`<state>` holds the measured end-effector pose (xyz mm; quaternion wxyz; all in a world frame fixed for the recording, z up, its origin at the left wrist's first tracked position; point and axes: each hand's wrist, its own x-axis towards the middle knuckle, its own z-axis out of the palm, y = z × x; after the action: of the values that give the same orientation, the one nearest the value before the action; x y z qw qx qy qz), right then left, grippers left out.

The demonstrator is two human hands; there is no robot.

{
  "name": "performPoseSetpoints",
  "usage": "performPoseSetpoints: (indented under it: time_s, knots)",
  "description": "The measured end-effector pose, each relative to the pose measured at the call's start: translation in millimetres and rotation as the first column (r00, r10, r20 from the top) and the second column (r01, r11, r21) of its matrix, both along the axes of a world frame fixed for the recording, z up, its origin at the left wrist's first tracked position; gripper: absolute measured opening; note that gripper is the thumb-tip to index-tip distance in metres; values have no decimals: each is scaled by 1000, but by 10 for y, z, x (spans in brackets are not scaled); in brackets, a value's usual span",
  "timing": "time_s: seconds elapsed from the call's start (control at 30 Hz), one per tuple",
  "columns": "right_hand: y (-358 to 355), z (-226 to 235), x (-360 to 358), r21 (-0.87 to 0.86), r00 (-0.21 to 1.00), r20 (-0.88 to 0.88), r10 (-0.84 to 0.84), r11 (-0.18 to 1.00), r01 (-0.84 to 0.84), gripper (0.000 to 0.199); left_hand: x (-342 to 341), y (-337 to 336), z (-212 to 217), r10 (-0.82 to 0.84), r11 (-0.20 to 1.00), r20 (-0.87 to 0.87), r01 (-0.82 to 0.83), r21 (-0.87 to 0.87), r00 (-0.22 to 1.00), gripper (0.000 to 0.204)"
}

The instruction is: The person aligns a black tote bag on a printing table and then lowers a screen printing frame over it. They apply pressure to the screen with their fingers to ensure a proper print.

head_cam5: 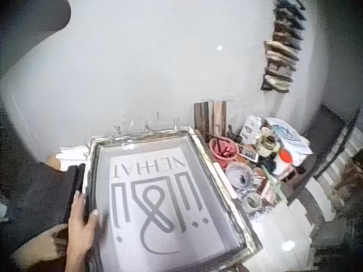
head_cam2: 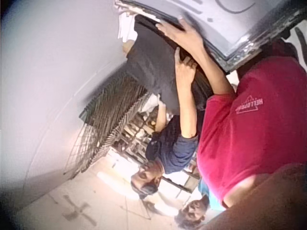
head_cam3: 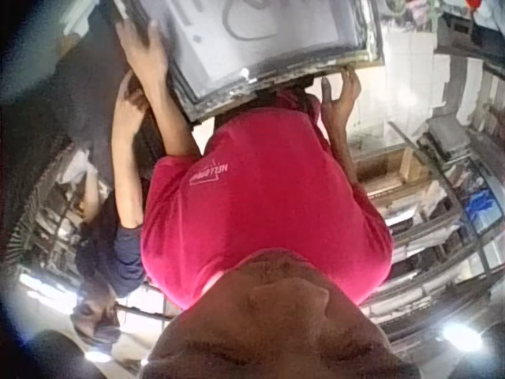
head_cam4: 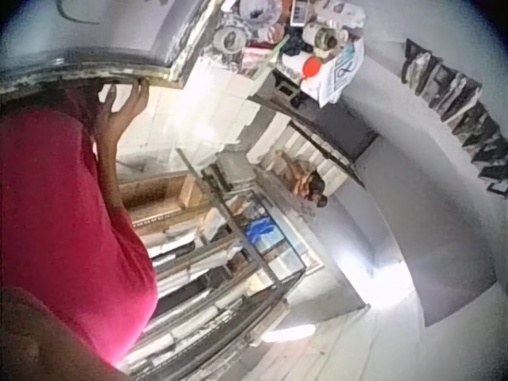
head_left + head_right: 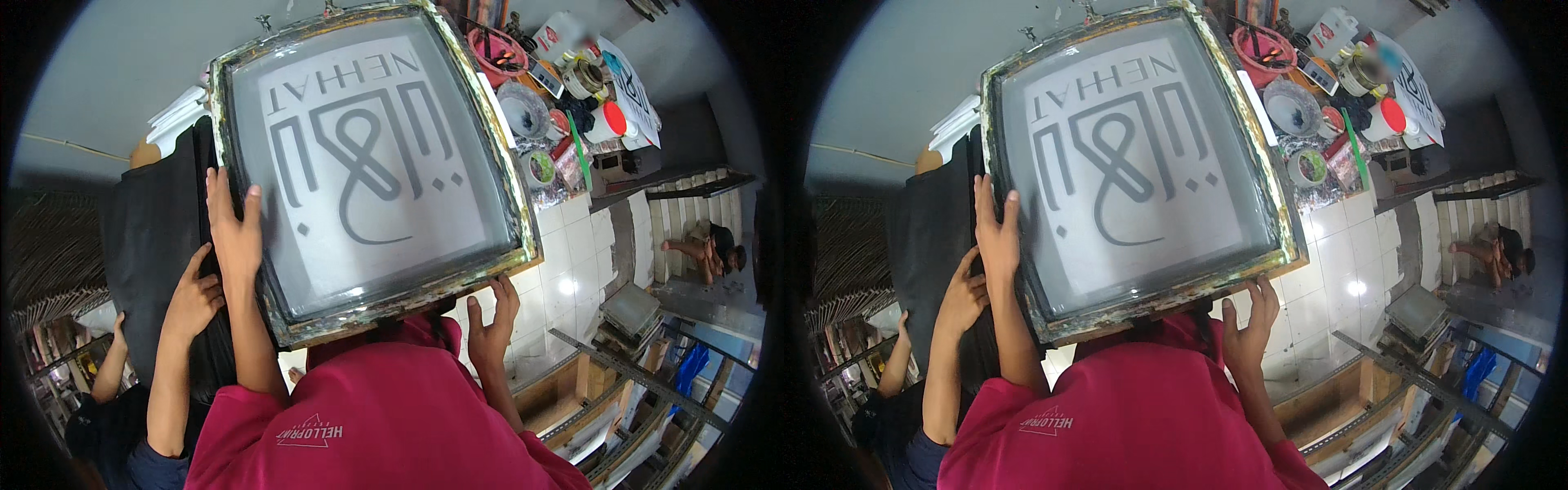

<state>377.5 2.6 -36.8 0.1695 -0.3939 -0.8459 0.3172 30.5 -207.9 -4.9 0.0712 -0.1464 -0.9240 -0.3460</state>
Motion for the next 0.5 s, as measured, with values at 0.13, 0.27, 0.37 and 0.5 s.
performPoseSetpoints:
  time_s: [0.13, 0.27, 0.37, 0.5]
  knots:
    - [134, -25, 108, 48, 1000, -11, 7, 999, -7, 45, 567, 219, 239, -237, 971, 25, 237, -21, 971, 57]
    - [258, -15, 132, 56, 996, -30, 86, 995, -84, 44, 954, 269, 391, -507, 857, 150, 514, -10, 849, 48]
    - [280, -17, 176, 44, 992, -35, 122, 992, -121, 42, 1235, 230, 379, -578, 803, 221, 596, -18, 785, 47]
    - [305, -36, 243, 16, 979, -62, 195, 981, -194, 49, 1517, 123, 387, -536, 821, 273, 569, -51, 798, 45]
